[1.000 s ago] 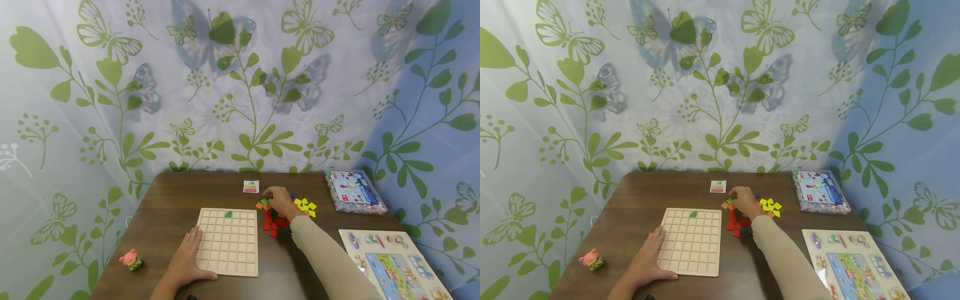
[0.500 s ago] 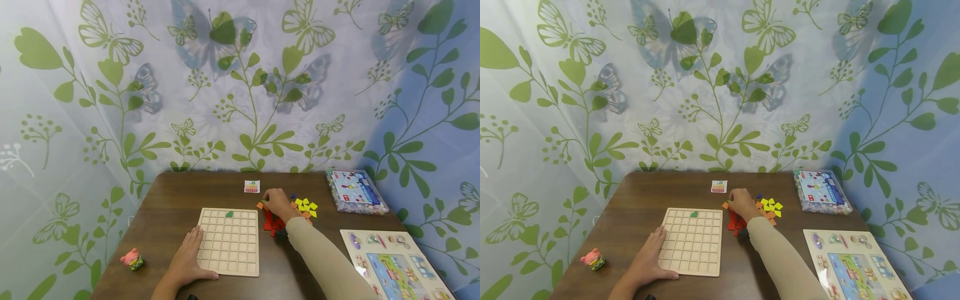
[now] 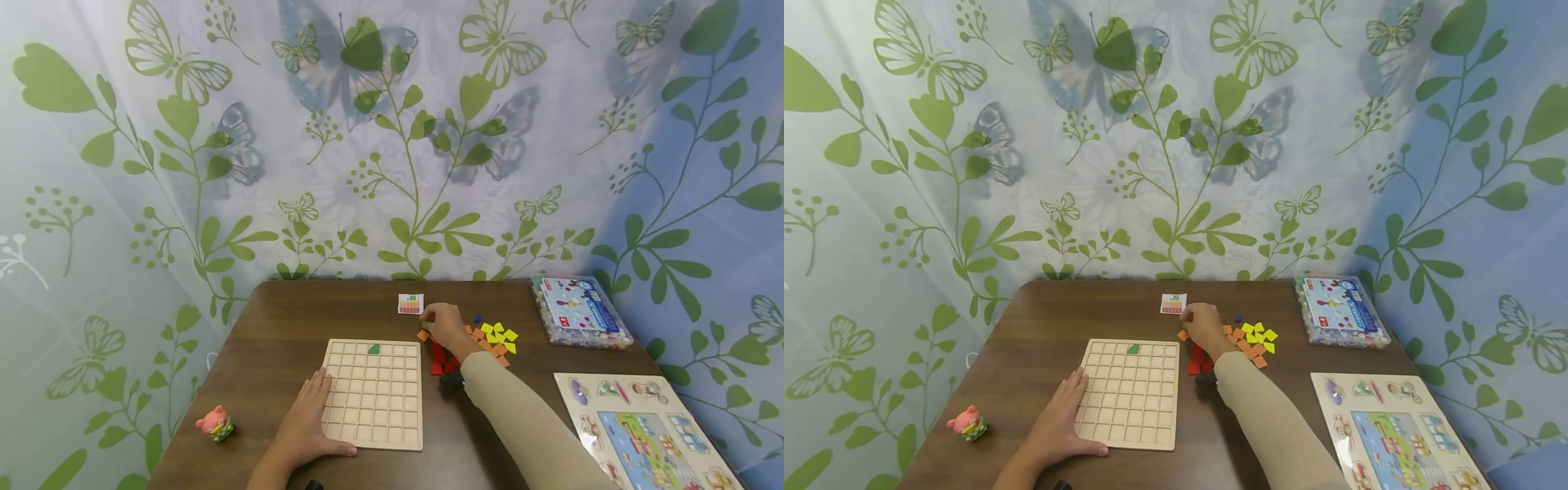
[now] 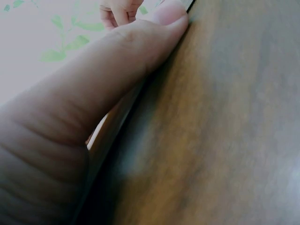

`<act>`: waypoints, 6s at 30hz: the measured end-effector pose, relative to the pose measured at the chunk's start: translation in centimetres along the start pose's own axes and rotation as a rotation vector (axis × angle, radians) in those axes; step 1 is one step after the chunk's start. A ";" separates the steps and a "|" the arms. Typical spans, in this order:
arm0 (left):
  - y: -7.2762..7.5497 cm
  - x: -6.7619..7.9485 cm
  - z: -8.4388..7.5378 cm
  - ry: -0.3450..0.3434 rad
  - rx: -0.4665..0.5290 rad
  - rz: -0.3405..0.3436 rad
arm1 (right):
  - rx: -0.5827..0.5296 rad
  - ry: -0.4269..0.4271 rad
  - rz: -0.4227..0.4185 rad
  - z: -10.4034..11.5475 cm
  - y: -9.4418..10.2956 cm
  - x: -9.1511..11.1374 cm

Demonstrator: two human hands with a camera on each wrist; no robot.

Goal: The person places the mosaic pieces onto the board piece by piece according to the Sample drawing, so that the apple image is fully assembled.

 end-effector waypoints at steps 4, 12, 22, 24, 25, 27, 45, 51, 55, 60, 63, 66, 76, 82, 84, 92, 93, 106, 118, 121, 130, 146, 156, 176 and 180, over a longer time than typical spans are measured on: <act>0.0 0.1 0.0 -0.007 0.002 -0.009 | -0.069 0.007 0.008 1.1 -0.4 0.3; -0.2 0.1 0.2 -0.015 0.003 -0.029 | -0.145 0.015 0.112 4.4 -1.6 1.2; -0.2 0.0 0.2 -0.009 0.001 -0.008 | -0.191 0.047 0.173 6.2 -3.0 1.9; -0.1 0.0 0.2 -0.004 0.002 -0.001 | -0.200 0.046 0.184 6.3 -3.4 2.0; -0.1 0.0 0.2 -0.001 0.003 0.000 | -0.204 0.044 0.188 6.3 -3.6 2.1; -0.1 0.0 0.2 0.002 0.001 -0.002 | -0.210 0.042 0.187 6.4 -3.9 2.1; -0.2 0.0 0.2 -0.019 0.009 -0.028 | -0.132 0.115 0.109 6.6 -5.2 2.9; -0.1 0.0 0.2 -0.017 -0.003 -0.030 | -0.095 0.128 0.141 7.2 -4.9 3.3; -0.1 0.1 0.2 -0.016 -0.002 -0.034 | -0.065 0.164 0.147 7.3 -5.1 3.3; -0.1 0.1 0.0 -0.005 0.010 -0.021 | -0.039 0.185 0.143 7.3 -5.2 3.6; -0.2 0.1 0.0 -0.010 0.013 -0.025 | -0.040 0.178 0.142 7.3 -4.7 4.1; -0.3 0.1 0.1 -0.024 0.001 -0.039 | -0.048 0.180 0.133 6.7 -3.9 4.3; -0.4 0.2 0.2 -0.036 -0.013 -0.046 | 0.042 0.122 0.032 0.9 0.4 3.4; -0.5 0.3 0.2 -0.031 -0.010 -0.048 | 0.060 0.044 0.106 -2.4 2.8 2.8; -0.4 0.3 0.2 -0.027 -0.008 -0.048 | 0.047 0.037 0.160 -3.0 3.1 2.6; -0.5 0.1 0.1 -0.005 -0.003 -0.030 | 0.138 0.093 0.189 -3.8 3.2 2.5; -0.4 0.1 0.1 -0.004 -0.001 -0.028 | 0.143 0.090 0.185 -3.8 3.2 2.5; -0.5 0.1 -0.2 0.011 0.022 -0.012 | 0.197 0.102 0.175 -3.4 2.8 2.5; -0.3 0.1 -0.2 -0.001 0.009 -0.021 | 0.087 0.098 0.041 -2.5 2.2 2.6; -0.3 0.1 0.0 0.004 0.004 -0.018 | 0.039 0.128 0.036 -1.2 1.6 2.7; -0.3 0.2 0.0 0.013 0.013 -0.012 | -0.023 0.213 0.117 4.0 -1.4 3.7; -0.5 0.3 0.0 0.006 0.010 -0.019 | 0.042 0.366 0.131 9.4 -6.6 4.9; -0.2 0.3 -0.2 -0.007 0.019 -0.039 | -0.002 0.291 0.110 9.8 -6.9 5.2; -0.4 0.3 0.1 -0.009 0.005 -0.033 | -0.100 0.209 0.096 9.3 -6.0 6.1; -0.4 0.3 0.0 -0.004 0.006 -0.029 | -0.108 0.163 0.066 7.8 -4.8 5.9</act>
Point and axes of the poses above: each hand's wrist, its own x-axis away from the middle knuckle, its own y-axis out of the back of the hand, z = x × y, the point moved 3 cm from there along -x, towards the middle knuckle, and after that the axes turned 7 degrees about x, right-handed, at the moved point
